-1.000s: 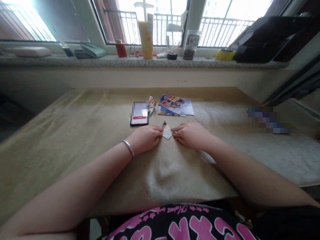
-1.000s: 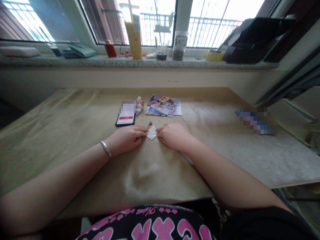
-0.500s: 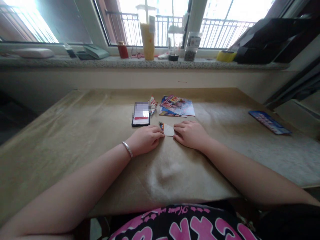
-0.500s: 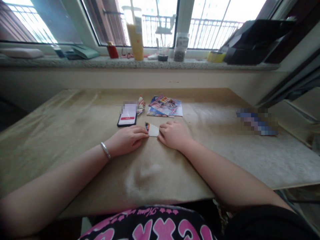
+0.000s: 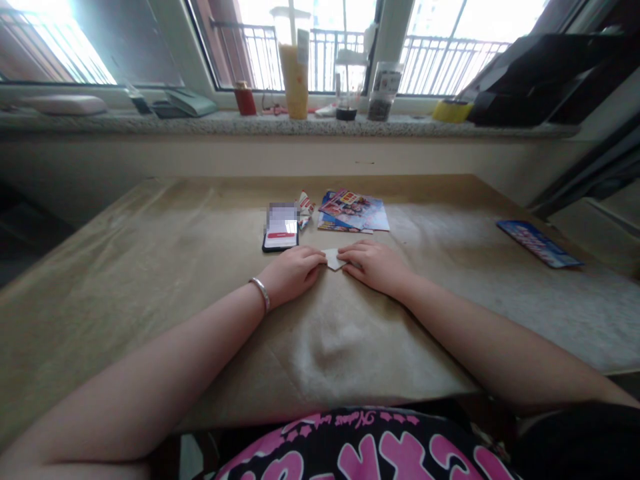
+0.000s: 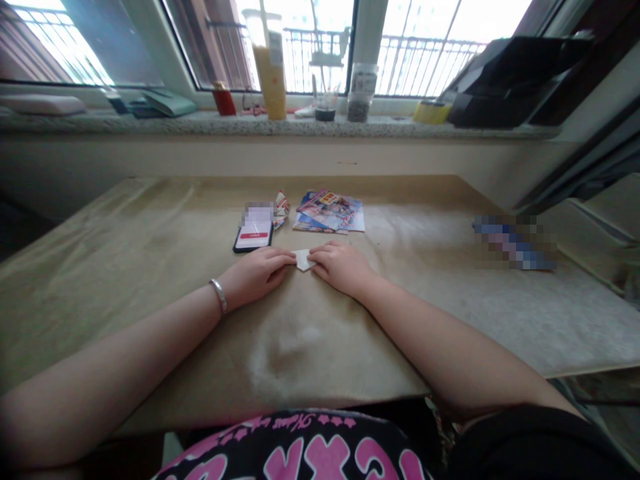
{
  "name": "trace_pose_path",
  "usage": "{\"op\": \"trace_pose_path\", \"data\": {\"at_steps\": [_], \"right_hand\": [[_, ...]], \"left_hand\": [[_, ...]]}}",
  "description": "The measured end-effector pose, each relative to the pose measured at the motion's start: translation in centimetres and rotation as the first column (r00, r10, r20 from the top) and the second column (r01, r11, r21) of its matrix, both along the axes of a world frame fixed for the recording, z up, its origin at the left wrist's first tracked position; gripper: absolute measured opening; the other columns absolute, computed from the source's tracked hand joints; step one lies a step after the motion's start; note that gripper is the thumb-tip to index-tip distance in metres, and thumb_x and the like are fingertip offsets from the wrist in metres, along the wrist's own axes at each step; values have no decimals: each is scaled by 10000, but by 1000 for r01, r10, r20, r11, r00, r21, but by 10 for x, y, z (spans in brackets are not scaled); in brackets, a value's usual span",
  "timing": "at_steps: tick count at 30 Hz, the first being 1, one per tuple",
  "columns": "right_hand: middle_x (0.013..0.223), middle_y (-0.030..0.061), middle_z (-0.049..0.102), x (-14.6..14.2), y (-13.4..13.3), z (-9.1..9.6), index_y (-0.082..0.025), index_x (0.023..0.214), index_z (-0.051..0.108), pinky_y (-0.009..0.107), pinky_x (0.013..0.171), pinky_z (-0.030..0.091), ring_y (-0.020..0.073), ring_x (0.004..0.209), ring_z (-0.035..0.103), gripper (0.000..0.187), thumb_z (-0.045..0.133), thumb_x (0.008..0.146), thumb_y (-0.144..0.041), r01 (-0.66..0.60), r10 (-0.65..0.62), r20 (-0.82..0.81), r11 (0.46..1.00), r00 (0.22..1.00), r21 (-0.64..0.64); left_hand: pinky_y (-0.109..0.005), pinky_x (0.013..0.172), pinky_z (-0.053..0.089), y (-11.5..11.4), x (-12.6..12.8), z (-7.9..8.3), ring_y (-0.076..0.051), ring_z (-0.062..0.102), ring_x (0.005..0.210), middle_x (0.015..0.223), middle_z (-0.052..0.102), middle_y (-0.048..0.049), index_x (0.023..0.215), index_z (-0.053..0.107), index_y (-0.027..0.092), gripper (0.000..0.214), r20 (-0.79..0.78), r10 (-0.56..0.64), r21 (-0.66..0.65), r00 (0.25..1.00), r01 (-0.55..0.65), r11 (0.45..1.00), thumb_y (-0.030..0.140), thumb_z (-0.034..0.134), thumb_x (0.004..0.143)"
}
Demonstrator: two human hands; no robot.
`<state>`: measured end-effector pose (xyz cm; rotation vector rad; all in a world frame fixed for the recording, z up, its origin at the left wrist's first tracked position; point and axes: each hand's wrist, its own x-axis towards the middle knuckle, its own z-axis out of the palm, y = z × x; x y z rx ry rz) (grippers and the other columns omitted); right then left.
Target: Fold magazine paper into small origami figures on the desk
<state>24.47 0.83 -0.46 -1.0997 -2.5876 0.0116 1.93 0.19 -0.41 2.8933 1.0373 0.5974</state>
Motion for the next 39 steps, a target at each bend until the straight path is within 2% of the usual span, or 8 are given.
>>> {"op": "trace_pose_path", "data": {"at_steps": [4,9,16,23,29,33,36,39], "right_hand": [[1057,56,699,1,1,-1,-204,990,694,313,849,463,185,967,611,219,510,876,-240,-21,21,-9,1000,1000,5],[992,53,710,2,-4,3,-202,955,695,290,809,447,186,943,603,209,511,868,-251,-63,61,37,998,997,31],[940,44,688,2,-8,5,-227,964,705,286,740,403,184,880,563,286,501,887,-412,-88,85,47,994,995,68],[819,46,657,0,-10,5,-215,889,706,274,702,376,174,826,530,270,462,906,-330,-52,47,53,994,997,93],[828,42,652,-3,-9,0,-188,835,685,257,732,392,164,827,546,174,527,847,-259,18,-19,-74,1000,997,-9],[743,32,636,-4,-6,-2,-176,793,672,248,669,384,142,721,533,115,577,805,-241,97,-114,-134,987,984,-128],[719,21,630,-4,-4,-2,-179,767,666,237,630,373,130,686,523,91,599,781,-238,122,-155,-163,974,974,-193],[723,13,636,-4,-4,-3,-186,854,677,237,628,375,131,688,524,126,603,773,-248,137,-176,-180,968,968,-210]], "left_hand": [[-343,856,501,4,-4,-2,-190,614,922,1029,663,-94,979,654,148,221,12,68,11,998,-68,998,170,476,851],[-316,789,491,4,-5,2,-180,607,838,931,667,-86,924,669,149,193,-16,36,16,999,-36,999,217,493,883],[-281,752,458,3,-4,3,-164,581,794,871,658,-57,879,676,155,198,-49,9,33,999,-7,999,257,507,896],[-266,709,425,1,-4,4,-156,553,758,826,642,-48,854,685,178,210,-76,18,55,997,-14,998,288,512,900],[-259,703,425,-1,-2,3,-157,584,759,829,659,-42,882,670,174,177,-79,110,27,991,-108,994,262,517,892],[-253,672,412,-2,-2,5,-161,585,743,807,656,-29,882,635,174,114,-85,197,-10,977,-199,980,240,543,866],[-247,667,404,-2,-2,6,-157,576,738,791,643,-23,844,616,174,80,-93,186,-17,978,-188,982,216,548,853],[-243,662,397,-2,-1,7,-151,569,724,779,638,-17,824,612,176,56,-82,182,-15,980,-184,983,197,562,836]]}}
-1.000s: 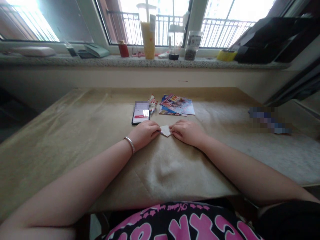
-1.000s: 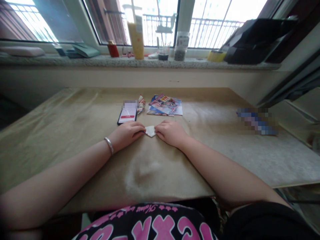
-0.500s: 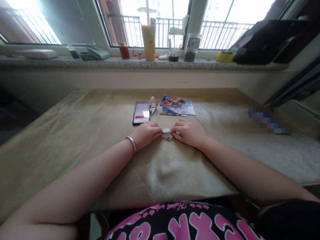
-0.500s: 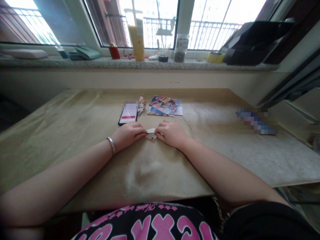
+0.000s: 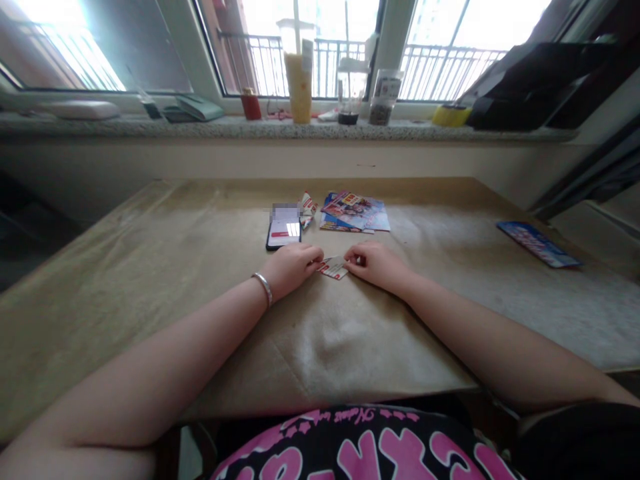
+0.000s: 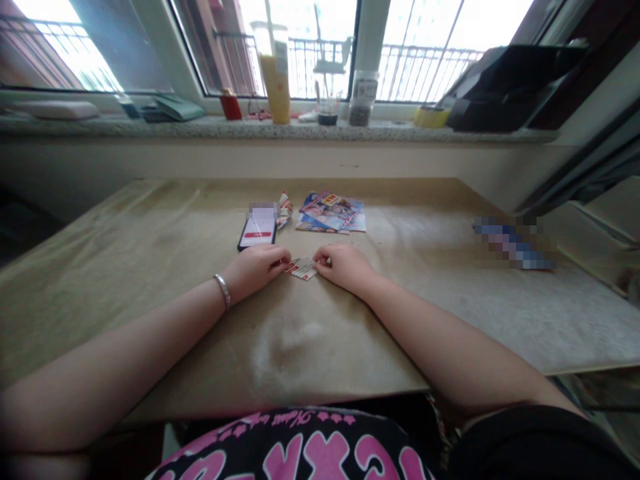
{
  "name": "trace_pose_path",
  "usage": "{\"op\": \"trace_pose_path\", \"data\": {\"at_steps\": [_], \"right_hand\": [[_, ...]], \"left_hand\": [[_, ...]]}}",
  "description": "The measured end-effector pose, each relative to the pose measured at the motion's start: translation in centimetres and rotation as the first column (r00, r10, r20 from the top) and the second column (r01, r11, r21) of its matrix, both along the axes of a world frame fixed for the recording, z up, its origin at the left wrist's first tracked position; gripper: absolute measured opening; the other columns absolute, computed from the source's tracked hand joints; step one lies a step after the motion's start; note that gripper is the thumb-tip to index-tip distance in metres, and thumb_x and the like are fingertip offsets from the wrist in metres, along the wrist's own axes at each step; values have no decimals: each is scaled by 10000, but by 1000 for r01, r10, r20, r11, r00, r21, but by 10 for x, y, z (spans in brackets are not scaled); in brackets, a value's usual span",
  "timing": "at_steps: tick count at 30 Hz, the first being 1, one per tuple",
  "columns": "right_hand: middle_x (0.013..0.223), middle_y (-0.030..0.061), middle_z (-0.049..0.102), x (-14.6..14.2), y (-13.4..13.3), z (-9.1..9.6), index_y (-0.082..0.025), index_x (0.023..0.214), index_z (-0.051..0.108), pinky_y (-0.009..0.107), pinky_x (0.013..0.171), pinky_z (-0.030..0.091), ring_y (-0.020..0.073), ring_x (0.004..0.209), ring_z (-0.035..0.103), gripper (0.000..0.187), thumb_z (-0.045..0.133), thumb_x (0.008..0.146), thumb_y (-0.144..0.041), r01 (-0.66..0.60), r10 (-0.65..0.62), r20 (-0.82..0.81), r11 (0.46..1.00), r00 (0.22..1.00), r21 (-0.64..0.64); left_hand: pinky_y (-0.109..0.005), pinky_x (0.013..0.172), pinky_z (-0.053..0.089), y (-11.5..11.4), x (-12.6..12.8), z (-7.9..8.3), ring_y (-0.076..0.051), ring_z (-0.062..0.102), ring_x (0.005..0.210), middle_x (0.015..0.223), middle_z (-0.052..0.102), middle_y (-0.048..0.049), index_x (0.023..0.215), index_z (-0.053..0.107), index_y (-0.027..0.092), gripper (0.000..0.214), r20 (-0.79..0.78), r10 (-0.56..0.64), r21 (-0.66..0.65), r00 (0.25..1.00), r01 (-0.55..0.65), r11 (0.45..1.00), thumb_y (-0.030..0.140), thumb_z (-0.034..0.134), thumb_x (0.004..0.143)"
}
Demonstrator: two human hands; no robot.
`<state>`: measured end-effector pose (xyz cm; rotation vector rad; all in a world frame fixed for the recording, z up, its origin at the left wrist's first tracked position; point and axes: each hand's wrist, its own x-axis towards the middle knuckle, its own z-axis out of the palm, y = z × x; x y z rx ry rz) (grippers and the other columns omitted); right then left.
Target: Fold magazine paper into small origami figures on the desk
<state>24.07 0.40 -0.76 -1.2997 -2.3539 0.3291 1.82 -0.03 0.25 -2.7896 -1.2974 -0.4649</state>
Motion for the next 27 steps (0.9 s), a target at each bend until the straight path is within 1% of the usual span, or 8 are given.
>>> {"op": "trace_pose_path", "data": {"at_steps": [3,8,10,12,15,21,24,27], "right_hand": [[743,17,645,0,0,-1,-189,969,679,250,668,388,143,722,535,215,588,785,-254,-16,15,10,1000,1000,17],[764,37,634,-1,1,-3,-188,1006,689,273,726,400,158,756,547,248,572,801,-265,-48,45,41,997,998,57],[770,36,630,-1,2,-4,-186,1007,688,273,733,404,156,756,547,248,584,793,-256,-54,53,17,997,998,60],[785,33,626,0,3,-5,-181,993,686,262,716,410,143,738,542,239,603,776,-238,-62,64,-31,997,997,54],[830,29,623,0,5,-7,-178,969,677,244,675,412,115,684,526,226,629,753,-220,-61,66,-108,997,992,45],[812,9,620,1,5,-8,-184,923,640,240,661,414,102,649,519,203,647,720,-172,-69,76,-158,996,985,48],[775,2,608,2,4,-7,-182,895,629,226,626,409,101,638,522,179,639,718,-160,-78,82,-154,996,985,33],[770,1,609,2,2,-5,-187,881,623,216,605,402,100,632,523,138,619,743,-174,-102,105,-149,994,983,29]], "left_hand": [[-239,654,393,-1,0,0,-145,565,708,757,636,-13,805,621,174,59,15,-3,1,1000,3,1000,198,574,829],[-240,651,405,-1,0,0,-146,570,711,763,644,-23,763,631,168,115,41,-25,-10,999,25,1000,239,578,836],[-237,644,412,0,0,-1,-145,576,711,769,650,-16,834,634,175,69,64,-9,-23,998,10,1000,230,594,821],[-234,643,423,1,0,-2,-141,585,709,768,658,-4,988,615,180,183,108,20,-36,994,-16,999,202,609,806],[-251,680,448,3,-1,-5,-147,597,739,780,657,-15,960,636,183,142,98,-39,-5,994,40,999,213,573,836],[-282,802,485,6,-3,-9,-157,611,912,1107,621,-70,839,665,174,145,162,-143,77,976,132,988,186,522,855],[-284,777,483,6,-2,-9,-161,609,859,951,669,-55,844,661,173,115,156,-156,39,975,151,988,186,546,847],[-274,730,468,6,0,-9,-158,593,783,813,661,-31,847,653,175,67,156,-106,5,982,106,994,188,593,821]]}}
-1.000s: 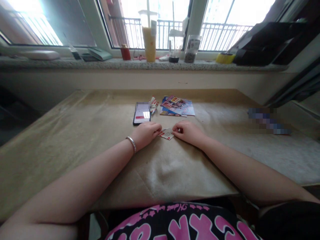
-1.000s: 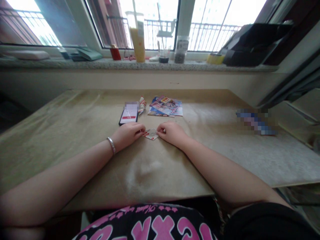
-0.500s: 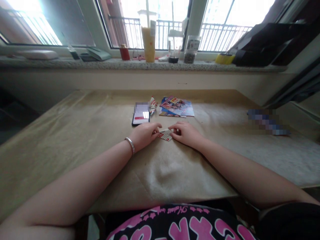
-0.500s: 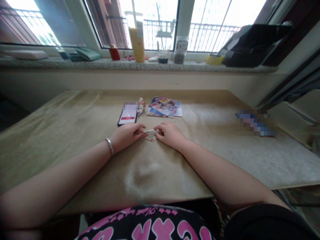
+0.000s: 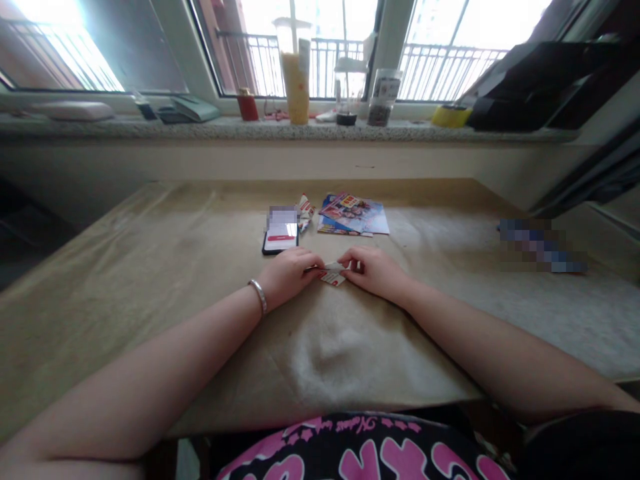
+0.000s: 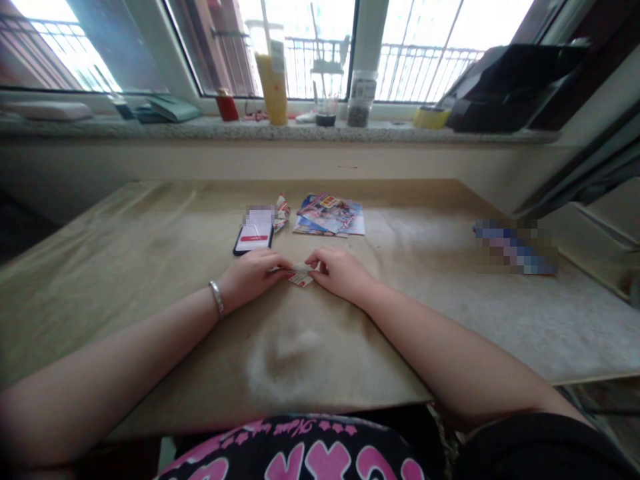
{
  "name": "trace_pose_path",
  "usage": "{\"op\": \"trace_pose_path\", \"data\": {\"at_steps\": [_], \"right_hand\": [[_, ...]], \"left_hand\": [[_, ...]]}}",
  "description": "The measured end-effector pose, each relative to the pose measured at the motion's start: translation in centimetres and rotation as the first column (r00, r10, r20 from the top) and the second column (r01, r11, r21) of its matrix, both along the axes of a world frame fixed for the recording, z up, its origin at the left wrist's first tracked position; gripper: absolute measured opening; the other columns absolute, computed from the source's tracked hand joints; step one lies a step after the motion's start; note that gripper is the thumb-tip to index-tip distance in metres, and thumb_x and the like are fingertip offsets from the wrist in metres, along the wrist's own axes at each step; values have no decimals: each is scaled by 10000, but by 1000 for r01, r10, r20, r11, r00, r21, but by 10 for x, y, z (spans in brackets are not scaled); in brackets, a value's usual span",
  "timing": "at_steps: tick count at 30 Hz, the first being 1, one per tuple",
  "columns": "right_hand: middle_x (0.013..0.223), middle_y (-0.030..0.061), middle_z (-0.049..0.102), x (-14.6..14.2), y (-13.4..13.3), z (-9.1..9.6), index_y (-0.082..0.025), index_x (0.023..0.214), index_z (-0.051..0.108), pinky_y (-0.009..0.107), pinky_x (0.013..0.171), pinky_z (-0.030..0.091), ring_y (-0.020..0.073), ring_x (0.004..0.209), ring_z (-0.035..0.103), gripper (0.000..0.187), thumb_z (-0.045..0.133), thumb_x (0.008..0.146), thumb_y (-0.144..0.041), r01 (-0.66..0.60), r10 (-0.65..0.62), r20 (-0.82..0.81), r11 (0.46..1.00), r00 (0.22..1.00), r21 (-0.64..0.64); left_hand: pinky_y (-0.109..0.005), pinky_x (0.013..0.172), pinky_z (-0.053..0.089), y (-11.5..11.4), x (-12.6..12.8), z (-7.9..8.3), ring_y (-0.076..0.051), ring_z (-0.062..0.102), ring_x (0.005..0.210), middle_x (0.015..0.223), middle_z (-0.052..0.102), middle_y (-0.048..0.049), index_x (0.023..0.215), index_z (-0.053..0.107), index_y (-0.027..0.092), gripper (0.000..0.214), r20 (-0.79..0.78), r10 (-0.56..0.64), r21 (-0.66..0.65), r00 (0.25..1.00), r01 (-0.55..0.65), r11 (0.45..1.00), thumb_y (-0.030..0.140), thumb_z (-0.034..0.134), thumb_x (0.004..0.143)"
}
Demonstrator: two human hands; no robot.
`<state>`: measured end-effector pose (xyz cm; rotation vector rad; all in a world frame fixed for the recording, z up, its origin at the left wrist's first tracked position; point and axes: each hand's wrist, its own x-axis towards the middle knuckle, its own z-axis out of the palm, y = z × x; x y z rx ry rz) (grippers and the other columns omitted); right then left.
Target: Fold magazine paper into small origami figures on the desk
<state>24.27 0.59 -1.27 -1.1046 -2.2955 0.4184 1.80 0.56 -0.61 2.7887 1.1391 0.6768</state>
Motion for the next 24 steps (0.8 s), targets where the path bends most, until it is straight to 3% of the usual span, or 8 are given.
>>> {"op": "trace_pose_path", "data": {"at_steps": [7,12,19,24], "right_hand": [[762,16,634,-6,-10,11,-185,814,600,235,661,382,133,721,552,51,558,792,-167,-51,36,144,993,989,102],[739,15,635,-9,-10,11,-188,800,623,233,640,364,130,691,541,58,567,801,-200,-22,8,161,996,987,88],[764,20,618,-12,-11,11,-198,737,620,240,630,338,148,760,541,127,539,830,-227,-10,-8,183,995,983,97],[741,17,600,-12,-8,10,-184,744,595,233,628,344,133,707,519,97,557,822,-227,33,-37,137,999,990,25]], "left_hand": [[-244,710,444,-3,3,1,-140,576,764,784,643,-6,862,627,169,89,44,32,-80,999,-29,996,133,587,791],[-241,707,439,-3,6,1,-138,572,756,769,636,-6,829,644,177,83,27,32,-91,999,-29,995,149,574,796],[-241,685,425,-3,10,3,-146,571,745,756,630,-17,783,664,179,102,-46,48,-30,998,-49,998,155,570,816],[-248,638,402,-8,10,8,-151,559,713,755,609,-34,779,649,168,184,-223,55,90,973,-36,995,226,510,884]]}}
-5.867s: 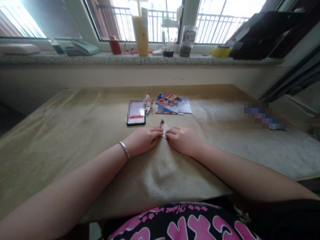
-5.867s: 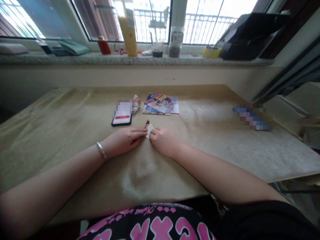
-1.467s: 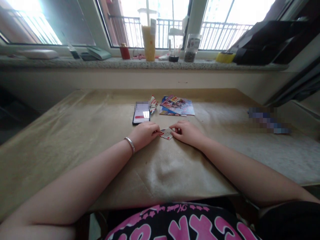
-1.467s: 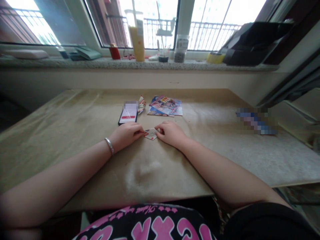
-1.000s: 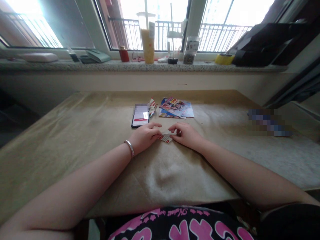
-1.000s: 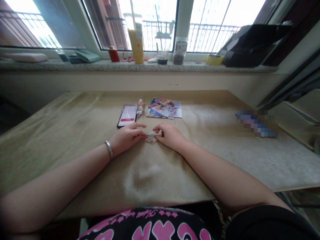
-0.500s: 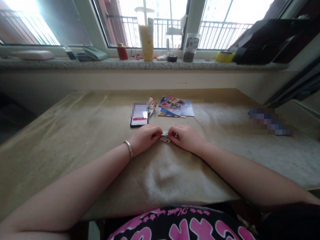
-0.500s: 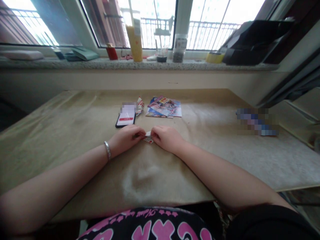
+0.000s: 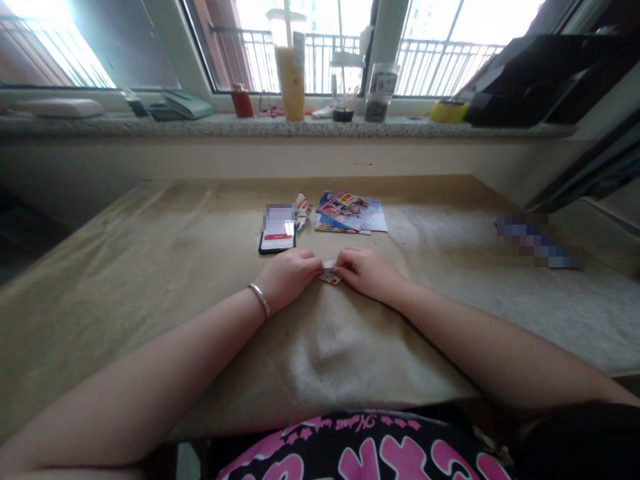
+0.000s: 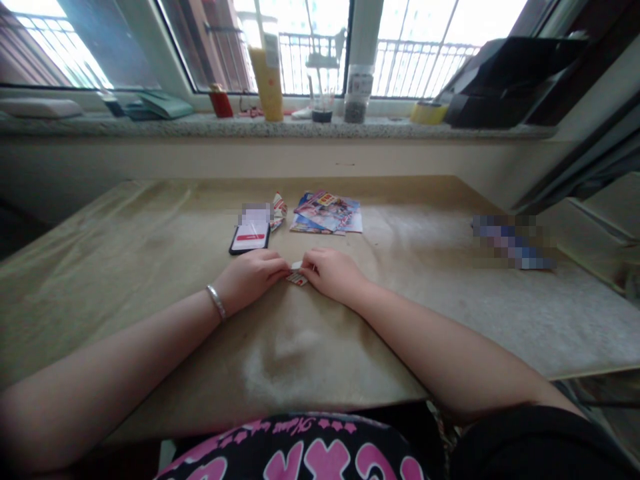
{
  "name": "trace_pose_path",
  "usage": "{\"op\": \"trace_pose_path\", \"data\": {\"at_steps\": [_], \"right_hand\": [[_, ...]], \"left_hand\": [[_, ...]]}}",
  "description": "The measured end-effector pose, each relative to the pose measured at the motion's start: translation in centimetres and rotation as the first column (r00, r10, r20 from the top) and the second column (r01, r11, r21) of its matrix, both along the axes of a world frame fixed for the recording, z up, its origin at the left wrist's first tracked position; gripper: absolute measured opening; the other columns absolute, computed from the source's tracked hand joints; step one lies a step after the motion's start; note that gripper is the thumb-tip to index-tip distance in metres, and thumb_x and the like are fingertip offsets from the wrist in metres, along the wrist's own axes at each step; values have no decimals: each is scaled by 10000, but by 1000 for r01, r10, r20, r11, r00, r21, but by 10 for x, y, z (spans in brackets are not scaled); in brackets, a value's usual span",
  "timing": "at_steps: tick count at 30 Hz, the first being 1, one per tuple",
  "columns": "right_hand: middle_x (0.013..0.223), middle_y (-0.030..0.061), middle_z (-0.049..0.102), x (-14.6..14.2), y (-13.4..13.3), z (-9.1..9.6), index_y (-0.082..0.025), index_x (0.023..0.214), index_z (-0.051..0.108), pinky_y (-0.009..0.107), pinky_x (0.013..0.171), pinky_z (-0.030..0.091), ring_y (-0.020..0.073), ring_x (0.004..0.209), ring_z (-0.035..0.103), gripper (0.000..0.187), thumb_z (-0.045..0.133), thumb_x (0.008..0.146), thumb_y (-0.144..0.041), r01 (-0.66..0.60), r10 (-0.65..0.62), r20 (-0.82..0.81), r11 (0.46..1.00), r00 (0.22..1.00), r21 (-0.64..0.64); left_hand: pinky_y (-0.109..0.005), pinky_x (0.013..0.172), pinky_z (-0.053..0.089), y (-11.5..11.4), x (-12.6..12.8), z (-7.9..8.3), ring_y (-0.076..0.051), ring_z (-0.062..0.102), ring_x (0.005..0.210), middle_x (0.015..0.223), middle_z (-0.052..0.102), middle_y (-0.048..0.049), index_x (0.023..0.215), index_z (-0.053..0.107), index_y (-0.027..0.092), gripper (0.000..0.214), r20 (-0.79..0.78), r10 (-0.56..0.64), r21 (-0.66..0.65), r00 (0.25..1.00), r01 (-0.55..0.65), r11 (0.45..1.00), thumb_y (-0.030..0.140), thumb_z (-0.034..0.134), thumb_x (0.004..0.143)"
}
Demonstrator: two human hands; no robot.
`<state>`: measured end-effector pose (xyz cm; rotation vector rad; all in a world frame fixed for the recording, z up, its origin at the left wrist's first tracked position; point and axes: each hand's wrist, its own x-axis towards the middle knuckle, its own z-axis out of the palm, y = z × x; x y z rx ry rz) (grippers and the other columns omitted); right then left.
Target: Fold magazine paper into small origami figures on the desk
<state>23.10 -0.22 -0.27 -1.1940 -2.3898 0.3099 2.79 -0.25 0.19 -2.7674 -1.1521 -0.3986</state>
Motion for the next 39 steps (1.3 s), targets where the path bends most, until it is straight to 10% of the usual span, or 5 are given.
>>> {"op": "trace_pose_path", "data": {"at_steps": [18,30,39], "right_hand": [[843,47,640,8,3,0,-196,837,609,266,684,364,181,820,556,54,558,821,-200,12,-15,182,1000,983,21],[774,20,613,14,6,-2,-188,829,623,235,660,376,129,700,525,96,542,790,-154,-50,51,46,998,998,-31],[794,34,596,14,6,-4,-177,762,610,245,666,390,133,712,523,99,552,821,-233,30,-31,-5,999,1000,-10]], "left_hand": [[-254,484,293,-10,-7,19,-163,557,629,733,596,-39,785,615,172,114,-284,116,81,952,-97,992,165,516,842],[-266,532,350,-14,-4,13,-184,564,711,770,590,-44,789,601,179,121,-184,199,54,963,-192,980,188,489,834],[-297,774,465,-6,-5,-2,-174,548,856,903,598,-51,950,563,161,136,197,-20,-126,980,46,991,185,504,829]]}}
